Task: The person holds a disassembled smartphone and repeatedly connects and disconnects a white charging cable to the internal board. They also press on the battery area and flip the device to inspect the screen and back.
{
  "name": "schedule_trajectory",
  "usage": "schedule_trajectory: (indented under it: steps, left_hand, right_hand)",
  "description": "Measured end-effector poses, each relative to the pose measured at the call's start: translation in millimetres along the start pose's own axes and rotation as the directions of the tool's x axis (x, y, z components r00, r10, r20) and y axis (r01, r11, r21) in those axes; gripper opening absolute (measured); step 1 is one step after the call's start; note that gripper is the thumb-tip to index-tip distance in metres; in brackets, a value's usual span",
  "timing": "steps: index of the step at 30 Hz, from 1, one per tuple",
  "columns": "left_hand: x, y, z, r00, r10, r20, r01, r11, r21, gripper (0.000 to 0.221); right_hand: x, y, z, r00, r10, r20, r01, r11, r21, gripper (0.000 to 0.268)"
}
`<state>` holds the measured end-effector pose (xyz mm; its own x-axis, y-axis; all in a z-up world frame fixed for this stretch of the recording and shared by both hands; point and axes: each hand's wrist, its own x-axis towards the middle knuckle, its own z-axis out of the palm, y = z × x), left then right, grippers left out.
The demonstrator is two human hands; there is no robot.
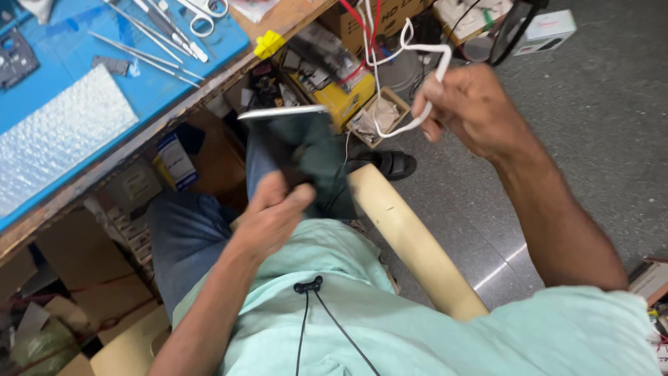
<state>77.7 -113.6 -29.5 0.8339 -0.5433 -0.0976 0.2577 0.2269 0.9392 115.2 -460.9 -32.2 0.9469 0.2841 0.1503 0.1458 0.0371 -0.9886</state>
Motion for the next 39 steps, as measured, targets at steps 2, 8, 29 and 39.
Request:
schedule_trajectory:
  steps: [2, 8, 29, 39]
  left_hand:
    - [28.6, -11.1, 11.1, 0.992, -0.076, 0.099, 0.077, 0.997, -0.001, 0.026]
    - [61.2, 2.5, 51.2, 0.99, 0.101, 0.103, -0.079, 0.977, -0.199, 0.021]
    - [7.1, 62.6, -38.2, 0.812, 0.514, -0.278, -0.582, 0.752, -0.31, 0.049]
    - [-12.3, -63.4, -147.3, 0.956, 0.168, -0.241, -0.208, 0.966, -0.152, 0.059]
  right_hand:
    - [15.7, -36.8, 16.1, 0.995, -0.073, 0.069, 0.058, 0.979, 0.196, 0.031]
    - [25.3, -54.4, 55.5, 0.986, 0.085, -0.145, -0.097, 0.992, -0.077, 0.051]
    - [-157.8, -50.4, -84.0, 0.905, 0.341, -0.255, -0.4, 0.887, -0.231, 0.029]
    - [-71.6, -118.5, -59.6, 0.539, -0.54, -0.647, 0.815, 0.529, 0.238, 0.028]
